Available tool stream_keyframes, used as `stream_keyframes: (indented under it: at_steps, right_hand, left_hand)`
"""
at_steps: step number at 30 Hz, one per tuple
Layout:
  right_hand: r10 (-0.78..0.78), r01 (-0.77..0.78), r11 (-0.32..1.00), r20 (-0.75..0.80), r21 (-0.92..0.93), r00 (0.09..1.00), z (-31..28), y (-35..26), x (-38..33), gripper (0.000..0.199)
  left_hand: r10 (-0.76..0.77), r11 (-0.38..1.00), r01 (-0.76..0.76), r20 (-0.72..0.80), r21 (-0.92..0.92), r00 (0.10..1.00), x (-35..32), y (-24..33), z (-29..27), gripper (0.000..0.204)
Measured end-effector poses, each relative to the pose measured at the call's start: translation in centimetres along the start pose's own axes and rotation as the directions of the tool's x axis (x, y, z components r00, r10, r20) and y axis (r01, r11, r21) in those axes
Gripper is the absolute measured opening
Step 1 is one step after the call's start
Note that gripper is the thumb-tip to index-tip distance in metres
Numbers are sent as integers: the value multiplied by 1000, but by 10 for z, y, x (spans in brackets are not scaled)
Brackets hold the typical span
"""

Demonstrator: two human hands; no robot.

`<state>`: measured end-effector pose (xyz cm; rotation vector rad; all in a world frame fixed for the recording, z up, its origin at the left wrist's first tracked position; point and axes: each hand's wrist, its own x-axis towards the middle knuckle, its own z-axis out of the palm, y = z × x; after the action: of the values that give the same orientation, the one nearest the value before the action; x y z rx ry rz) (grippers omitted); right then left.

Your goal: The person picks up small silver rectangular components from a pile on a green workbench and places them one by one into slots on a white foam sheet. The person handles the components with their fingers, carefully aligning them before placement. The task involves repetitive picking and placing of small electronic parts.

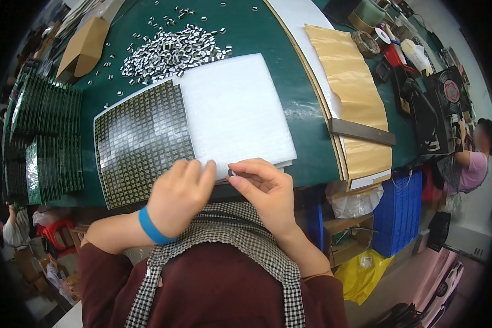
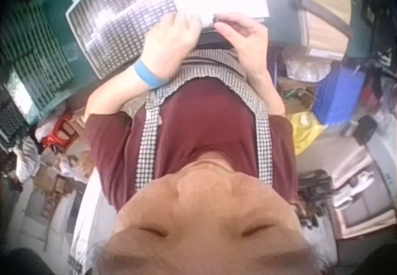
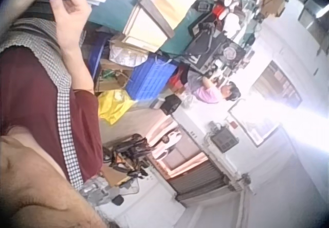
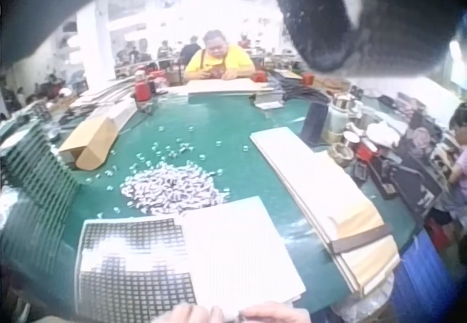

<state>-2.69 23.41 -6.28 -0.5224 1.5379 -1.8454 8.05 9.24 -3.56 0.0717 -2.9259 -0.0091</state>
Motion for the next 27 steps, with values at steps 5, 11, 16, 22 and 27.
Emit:
stream_keyframes:
  at_steps: [5, 11, 16, 22, 27]
  right_hand:
    - [-380, 365, 809, 62, -461, 923, 5, -3, -3, 33]
    - [-551, 555, 625, 194, -548, 812, 9, -5, -2, 38]
    - [-585, 588, 590, 209, -553, 784, 10, -6, 0, 37]
    - [-588, 593, 573, 220, -566, 778, 10, -6, 1, 38]
    - [-578, 600, 527, 264, -602, 772, 9, -10, 2, 36]
  left_hand:
    - [-302, 132, 414, 362, -901, 882, 6, -30, -17, 43]
    - [-228, -457, 372, 511, -808, 829, 2, -23, 0, 41]
    - [-171, -539, 364, 522, -759, 835, 1, -21, 8, 41]
    - [-151, -568, 352, 514, -744, 844, 1, -21, 12, 39]
    - [-191, -549, 340, 511, -763, 838, -1, -19, 16, 38]
